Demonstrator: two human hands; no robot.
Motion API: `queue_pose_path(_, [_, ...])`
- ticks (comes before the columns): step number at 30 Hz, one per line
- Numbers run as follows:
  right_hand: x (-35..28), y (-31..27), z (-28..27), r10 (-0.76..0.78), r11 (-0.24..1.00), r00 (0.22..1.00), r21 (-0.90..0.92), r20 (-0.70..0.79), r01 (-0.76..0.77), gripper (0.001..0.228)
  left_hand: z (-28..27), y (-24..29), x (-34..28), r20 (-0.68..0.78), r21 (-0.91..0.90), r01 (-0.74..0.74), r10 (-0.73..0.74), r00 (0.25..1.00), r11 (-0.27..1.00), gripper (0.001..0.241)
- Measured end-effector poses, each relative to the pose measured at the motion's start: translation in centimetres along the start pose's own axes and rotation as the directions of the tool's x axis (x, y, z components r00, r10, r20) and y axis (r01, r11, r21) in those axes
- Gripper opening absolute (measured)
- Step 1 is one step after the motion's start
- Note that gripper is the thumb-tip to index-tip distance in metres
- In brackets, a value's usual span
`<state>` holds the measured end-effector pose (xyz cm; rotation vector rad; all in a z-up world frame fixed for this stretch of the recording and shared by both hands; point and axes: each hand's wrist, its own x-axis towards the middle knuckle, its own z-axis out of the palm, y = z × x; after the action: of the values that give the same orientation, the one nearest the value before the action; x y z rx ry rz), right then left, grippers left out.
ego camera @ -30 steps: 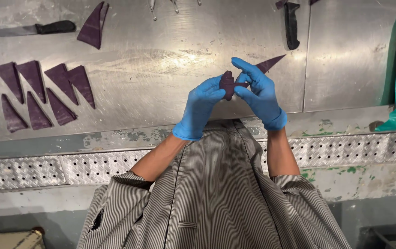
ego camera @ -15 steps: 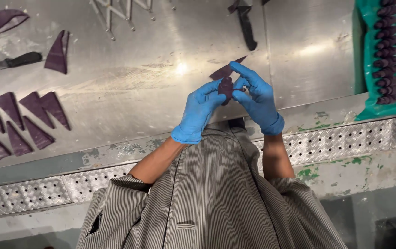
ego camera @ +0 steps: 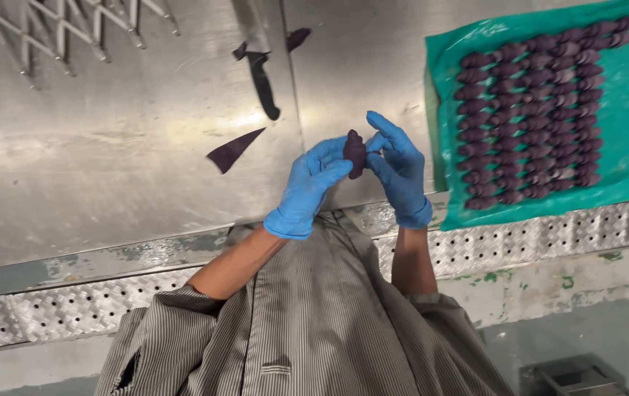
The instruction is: Rolling triangular pieces of purple dough into a specific shape and placing them on a tray.
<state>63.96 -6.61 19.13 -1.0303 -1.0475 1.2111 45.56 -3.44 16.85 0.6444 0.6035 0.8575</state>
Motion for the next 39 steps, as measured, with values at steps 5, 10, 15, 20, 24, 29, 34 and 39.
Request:
queue_pose_path(5, [0.6,-1.2,-4.8,-0.038,0.999,0.999,0.000,-0.013,0.039,0.063,4.7,-1.9,3.4,0.038,-0.116,0.034,-0.030,0.999,0.993,0.050])
queue_pose_path(10, [1.0,1.0,-10.1,-0.013,0.980,0.996,0.199,-0.091,0.031,0.067,7.3,-3.0,6.9,0.094,-0.056,0.014,-0.008,0.996,0.998,0.056])
queue_pose_path(15, [2.2,1.5,-13.5,0.010,0.978,0.992,0.209,-0.125,0.017,0.071,8.4,-5.1,10.5,0.154,-0.053,0.096,-0.087,0.984,0.994,0.047])
queue_pose_path(20, [3.5,-0.3,-17.0,0.114,0.987,0.985,0.124,-0.127,-0.098,0.067,11.4,-6.0,14.3,0.216,-0.109,0.252,-0.225,0.950,0.961,0.051])
queue_pose_path(24, [4.3,1.2,-21.1,0.059,0.997,0.996,0.059,-0.068,-0.055,0.043,10.2,-11.2,18.2,0.177,-0.151,0.225,-0.197,0.964,0.963,0.056])
queue_pose_path(29, [4.5,4.2,-31.3,0.430,0.901,0.840,0.096,-0.331,-0.424,0.041,7.7,-12.7,18.9,0.002,0.107,0.283,-0.285,0.958,0.953,0.056])
queue_pose_path(34, [7.2,-1.4,-46.7,-0.224,0.273,0.941,-0.944,-0.252,-0.188,0.034,1.1,-9.0,15.9,-0.421,0.552,0.224,0.037,0.906,0.803,0.027])
queue_pose_path(39, [9.7,1.2,-60.0,-0.146,-0.373,0.989,-0.926,-0.009,-0.064,0.029,-11.4,-6.8,9.9,-0.597,0.616,0.156,0.329,0.732,0.772,0.025])
